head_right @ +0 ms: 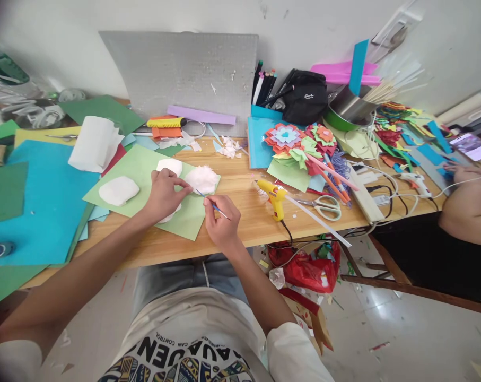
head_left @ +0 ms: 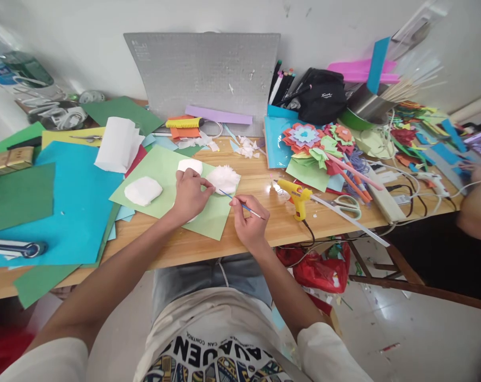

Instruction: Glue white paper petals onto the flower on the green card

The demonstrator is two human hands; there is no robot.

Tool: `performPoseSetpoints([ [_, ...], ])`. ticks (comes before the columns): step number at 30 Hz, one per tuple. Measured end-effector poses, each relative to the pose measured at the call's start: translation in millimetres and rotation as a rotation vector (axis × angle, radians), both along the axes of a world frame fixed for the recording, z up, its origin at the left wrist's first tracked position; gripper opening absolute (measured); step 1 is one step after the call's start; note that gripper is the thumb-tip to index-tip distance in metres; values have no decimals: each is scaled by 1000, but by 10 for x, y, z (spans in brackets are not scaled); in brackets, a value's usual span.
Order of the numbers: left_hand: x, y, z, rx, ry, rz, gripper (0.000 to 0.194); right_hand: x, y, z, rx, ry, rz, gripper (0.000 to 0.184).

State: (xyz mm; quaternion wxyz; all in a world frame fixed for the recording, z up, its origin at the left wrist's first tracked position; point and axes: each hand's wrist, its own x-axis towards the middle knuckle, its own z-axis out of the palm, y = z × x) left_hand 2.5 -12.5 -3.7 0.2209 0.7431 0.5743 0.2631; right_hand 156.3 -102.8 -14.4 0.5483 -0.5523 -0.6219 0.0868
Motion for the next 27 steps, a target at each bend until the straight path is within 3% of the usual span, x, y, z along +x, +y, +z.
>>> performPoseSetpoints([
  [15, 27, -19, 67, -55, 113, 33, 19, -31, 29, -22, 20, -46, 10, 13],
  [27, 36, -8, 181, -19, 336, -52, 21, -31, 31, -48, 48, -68, 17, 10],
])
